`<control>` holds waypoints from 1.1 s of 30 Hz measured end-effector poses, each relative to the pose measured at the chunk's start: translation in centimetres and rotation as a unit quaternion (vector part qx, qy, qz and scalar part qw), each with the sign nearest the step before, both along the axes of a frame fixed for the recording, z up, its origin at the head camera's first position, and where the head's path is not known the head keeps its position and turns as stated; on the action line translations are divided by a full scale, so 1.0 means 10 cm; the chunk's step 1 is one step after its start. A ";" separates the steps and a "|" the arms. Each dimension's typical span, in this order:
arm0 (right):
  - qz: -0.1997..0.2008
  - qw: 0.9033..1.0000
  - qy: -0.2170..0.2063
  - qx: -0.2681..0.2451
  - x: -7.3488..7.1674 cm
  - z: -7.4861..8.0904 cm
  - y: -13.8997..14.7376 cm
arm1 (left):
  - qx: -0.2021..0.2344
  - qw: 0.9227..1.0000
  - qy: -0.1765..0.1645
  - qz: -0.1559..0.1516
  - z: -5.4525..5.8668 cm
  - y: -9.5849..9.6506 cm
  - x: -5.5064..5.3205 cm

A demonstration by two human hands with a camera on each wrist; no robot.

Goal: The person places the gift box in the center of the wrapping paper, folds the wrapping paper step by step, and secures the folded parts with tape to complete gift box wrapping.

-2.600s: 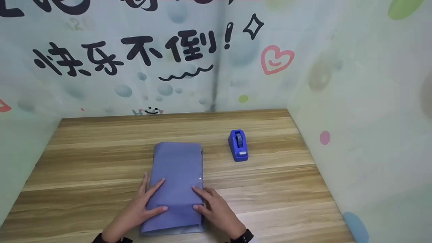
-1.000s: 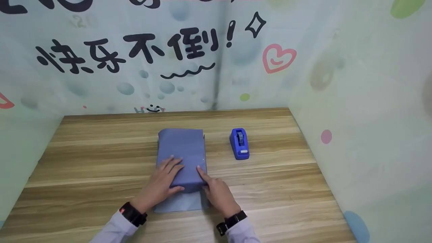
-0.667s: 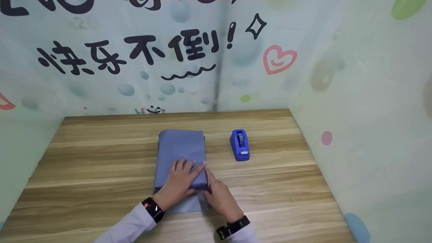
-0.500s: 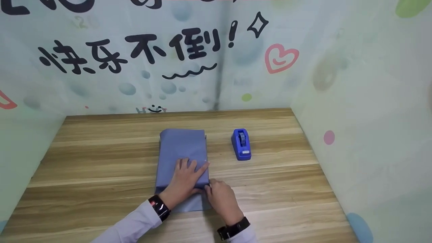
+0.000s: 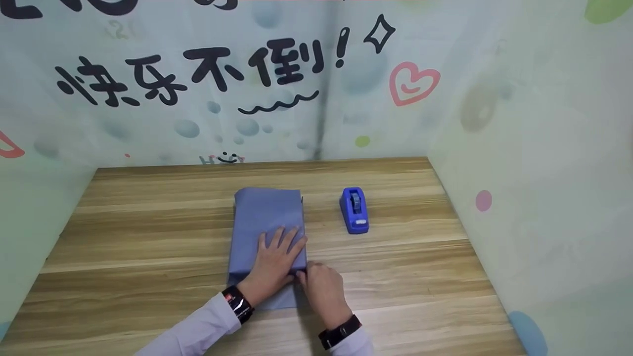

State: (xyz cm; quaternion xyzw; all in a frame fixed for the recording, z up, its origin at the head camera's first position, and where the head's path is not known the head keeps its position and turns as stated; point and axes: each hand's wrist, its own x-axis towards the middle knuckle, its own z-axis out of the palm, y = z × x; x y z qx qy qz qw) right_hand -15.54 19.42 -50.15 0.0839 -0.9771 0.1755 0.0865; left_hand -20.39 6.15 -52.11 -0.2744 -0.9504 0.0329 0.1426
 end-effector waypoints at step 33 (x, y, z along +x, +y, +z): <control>0.063 0.994 -0.086 -0.005 0.10 -0.11 0.08 | -0.071 0.997 -0.026 0.030 -0.02 -0.01 0.03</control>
